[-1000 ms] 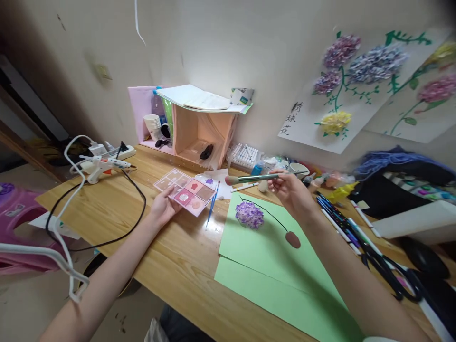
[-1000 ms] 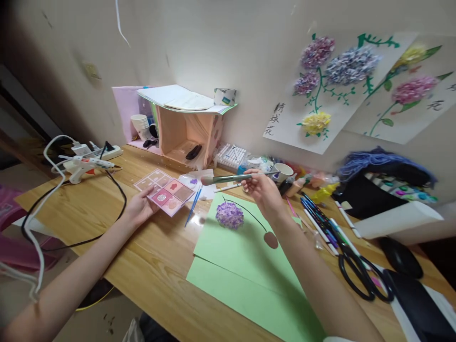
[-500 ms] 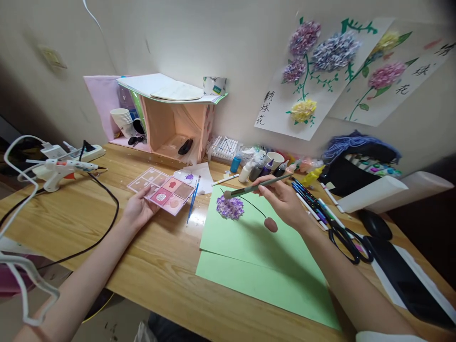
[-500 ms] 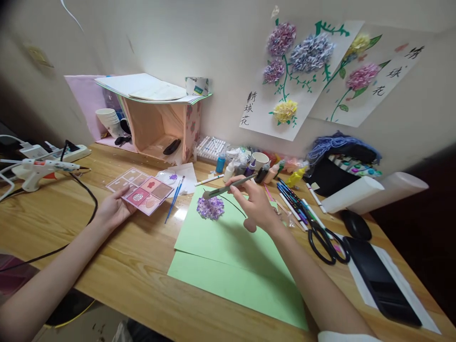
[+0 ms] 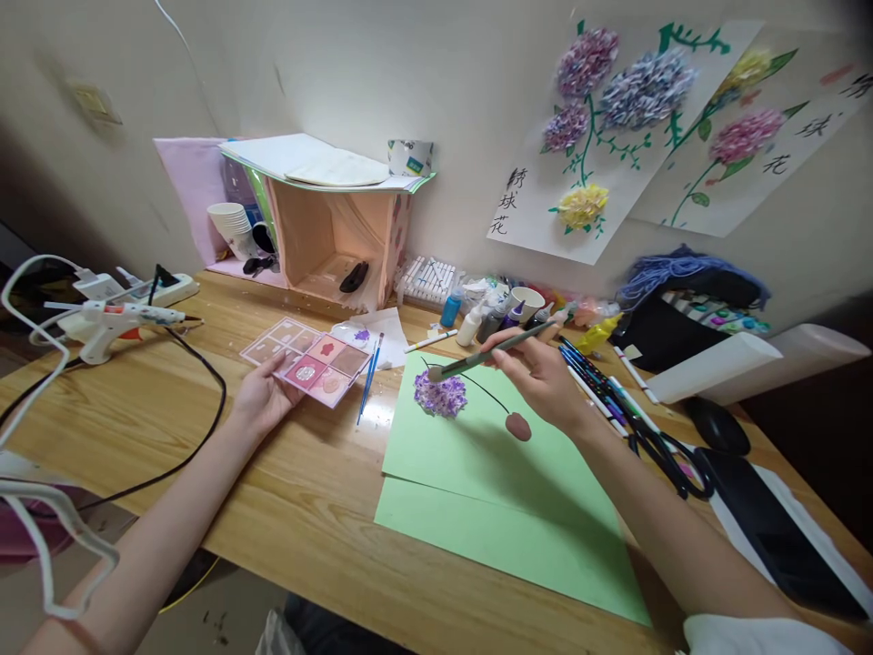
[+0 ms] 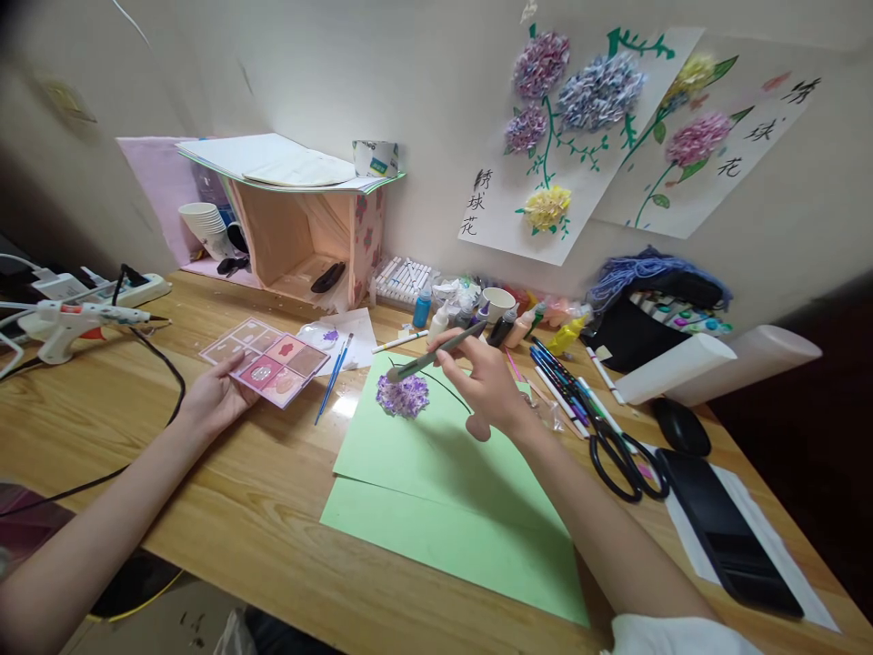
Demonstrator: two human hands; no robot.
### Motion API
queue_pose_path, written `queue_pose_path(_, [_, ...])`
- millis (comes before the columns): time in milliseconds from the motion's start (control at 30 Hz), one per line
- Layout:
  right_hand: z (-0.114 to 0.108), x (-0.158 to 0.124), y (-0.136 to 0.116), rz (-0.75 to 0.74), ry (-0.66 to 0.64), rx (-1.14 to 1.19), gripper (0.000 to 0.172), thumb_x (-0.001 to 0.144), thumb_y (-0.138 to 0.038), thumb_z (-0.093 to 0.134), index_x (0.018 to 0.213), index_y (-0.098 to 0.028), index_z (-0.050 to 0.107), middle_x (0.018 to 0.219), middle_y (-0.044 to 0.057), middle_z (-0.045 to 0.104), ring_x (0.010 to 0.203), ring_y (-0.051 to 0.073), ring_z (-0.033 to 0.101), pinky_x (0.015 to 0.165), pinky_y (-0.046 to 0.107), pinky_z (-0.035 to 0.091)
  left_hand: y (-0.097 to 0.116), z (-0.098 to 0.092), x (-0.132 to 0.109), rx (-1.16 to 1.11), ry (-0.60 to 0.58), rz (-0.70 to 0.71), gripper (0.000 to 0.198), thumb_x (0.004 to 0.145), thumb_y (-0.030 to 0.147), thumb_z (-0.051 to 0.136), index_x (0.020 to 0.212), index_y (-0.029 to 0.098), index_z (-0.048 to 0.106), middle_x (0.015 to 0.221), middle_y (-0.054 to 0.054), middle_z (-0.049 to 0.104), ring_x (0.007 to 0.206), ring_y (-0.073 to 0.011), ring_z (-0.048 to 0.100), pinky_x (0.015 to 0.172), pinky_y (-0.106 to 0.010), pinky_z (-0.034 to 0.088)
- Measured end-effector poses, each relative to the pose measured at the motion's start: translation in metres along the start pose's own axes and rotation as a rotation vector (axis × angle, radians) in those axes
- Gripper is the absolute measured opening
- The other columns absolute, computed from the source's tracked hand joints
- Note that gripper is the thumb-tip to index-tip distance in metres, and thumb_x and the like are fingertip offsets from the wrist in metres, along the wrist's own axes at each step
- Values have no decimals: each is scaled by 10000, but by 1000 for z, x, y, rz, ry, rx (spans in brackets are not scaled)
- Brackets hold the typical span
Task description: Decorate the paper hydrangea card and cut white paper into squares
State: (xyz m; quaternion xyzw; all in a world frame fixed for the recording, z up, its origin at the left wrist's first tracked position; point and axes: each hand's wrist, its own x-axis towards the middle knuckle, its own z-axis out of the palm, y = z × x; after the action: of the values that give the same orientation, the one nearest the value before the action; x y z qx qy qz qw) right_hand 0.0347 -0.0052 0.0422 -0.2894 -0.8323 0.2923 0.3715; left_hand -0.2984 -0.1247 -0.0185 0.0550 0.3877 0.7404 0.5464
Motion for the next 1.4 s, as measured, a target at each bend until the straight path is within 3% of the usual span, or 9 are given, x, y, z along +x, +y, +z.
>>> queue_pose_path(467, [0,-1,-13,-150,187,-177,112,852,-215,472,881,-231,579,811,26,623,703,179,596,656,302,461,0,0,1,27,-40,0,429,936,194,246,1323,79,392,882,-103,725,759,-199,697,638,-291,586])
queue_pose_path(667, [-2,-4,-8,-170,176,-197,107,847,-224,482,891,-231,579,817,31,634,709,186,604,645,311,466,2,4,-3,-3,-10,-12,453,931,203,279,1362,78,343,875,-109,726,749,-205,698,631,-286,586])
queue_pose_path(833, [-5,-8,-3,-193,244,-218,107,845,-210,490,895,-231,583,833,32,635,752,190,607,683,313,465,2,3,-2,-18,12,-16,454,926,201,306,1364,91,352,914,-114,720,770,-206,696,651,-282,584])
queue_pose_path(1033, [-7,-15,0,-178,151,-218,117,852,-207,484,913,-227,581,839,34,640,751,185,608,689,311,468,0,1,1,9,-3,4,445,932,190,275,1337,35,373,924,-127,716,779,-204,693,670,-292,582])
queue_pose_path(1133, [-8,-20,4,-174,30,-228,110,848,-213,492,906,-226,584,812,28,645,718,179,608,669,306,466,0,1,0,-2,14,-5,438,936,205,272,1328,49,390,900,-118,721,773,-203,693,664,-289,581])
queue_pose_path(1233, [-10,-22,7,-153,88,-217,125,861,-221,469,914,-223,583,836,37,647,739,184,612,689,319,467,0,2,0,-7,15,-4,437,930,208,301,1330,56,389,889,-117,723,778,-205,693,661,-281,580])
queue_pose_path(1333, [-13,-23,8,-168,14,-230,114,851,-218,493,910,-221,590,822,33,642,740,182,607,684,314,462,0,2,-1,-19,28,-9,436,929,206,302,1332,62,388,896,-115,722,768,-201,693,665,-279,580])
queue_pose_path(1400, [-14,-23,9,-178,38,-204,116,853,-209,494,922,-219,587,839,34,635,767,181,602,694,310,461,1,3,-1,-30,35,-13,435,933,205,287,1330,64,392,901,-115,721,765,-201,694,663,-285,581])
